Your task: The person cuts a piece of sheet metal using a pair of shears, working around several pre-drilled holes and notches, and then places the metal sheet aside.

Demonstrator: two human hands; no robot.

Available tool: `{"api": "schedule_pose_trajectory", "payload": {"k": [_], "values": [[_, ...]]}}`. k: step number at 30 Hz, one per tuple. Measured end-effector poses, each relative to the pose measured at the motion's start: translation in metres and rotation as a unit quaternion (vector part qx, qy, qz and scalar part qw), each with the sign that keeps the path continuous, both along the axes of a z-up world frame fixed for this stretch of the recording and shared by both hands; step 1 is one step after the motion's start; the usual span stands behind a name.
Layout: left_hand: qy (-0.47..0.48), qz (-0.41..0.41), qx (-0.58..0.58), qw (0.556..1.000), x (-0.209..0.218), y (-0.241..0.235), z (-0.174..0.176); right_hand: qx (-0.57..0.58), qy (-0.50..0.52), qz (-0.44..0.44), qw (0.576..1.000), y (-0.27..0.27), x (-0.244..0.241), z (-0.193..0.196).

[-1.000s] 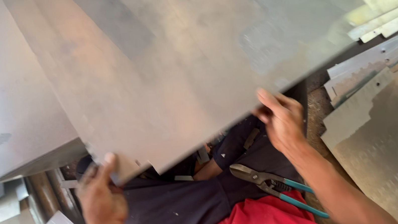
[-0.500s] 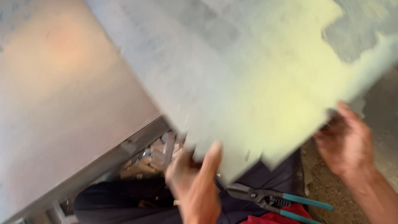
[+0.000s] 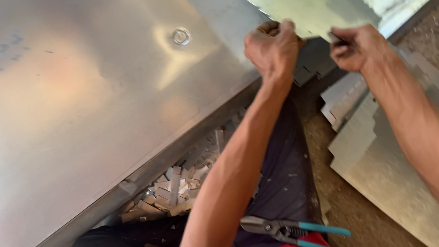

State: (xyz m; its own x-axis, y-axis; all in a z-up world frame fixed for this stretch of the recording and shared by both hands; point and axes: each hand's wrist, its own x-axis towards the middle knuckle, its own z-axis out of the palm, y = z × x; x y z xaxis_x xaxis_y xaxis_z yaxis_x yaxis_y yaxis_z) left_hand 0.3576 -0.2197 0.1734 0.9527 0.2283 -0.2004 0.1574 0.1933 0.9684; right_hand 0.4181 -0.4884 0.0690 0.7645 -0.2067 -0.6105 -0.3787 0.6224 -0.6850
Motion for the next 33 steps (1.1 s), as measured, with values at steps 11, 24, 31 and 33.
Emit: {"api": "schedule_pose_trajectory", "payload": {"k": [11,24,31,33], "values": [[-0.104,-0.084,0.189,0.973,-0.084,0.161,-0.042,-0.484,-0.063,0.166,0.857,-0.033,0.014,-0.039],[0.017,-0.026,0.643,0.765,-0.11,0.324,-0.073,-0.727,-0.364,0.417,0.407,0.208,-0.003,0.011],[0.0,0.034,0.649,0.76,-0.198,0.317,-0.099,-0.742,-0.393,0.376,0.392,0.214,-0.111,0.021],[-0.033,0.076,0.609,0.788,-0.239,0.323,-0.117,-0.739,-0.435,0.342,0.383,0.217,-0.155,0.032]]}}
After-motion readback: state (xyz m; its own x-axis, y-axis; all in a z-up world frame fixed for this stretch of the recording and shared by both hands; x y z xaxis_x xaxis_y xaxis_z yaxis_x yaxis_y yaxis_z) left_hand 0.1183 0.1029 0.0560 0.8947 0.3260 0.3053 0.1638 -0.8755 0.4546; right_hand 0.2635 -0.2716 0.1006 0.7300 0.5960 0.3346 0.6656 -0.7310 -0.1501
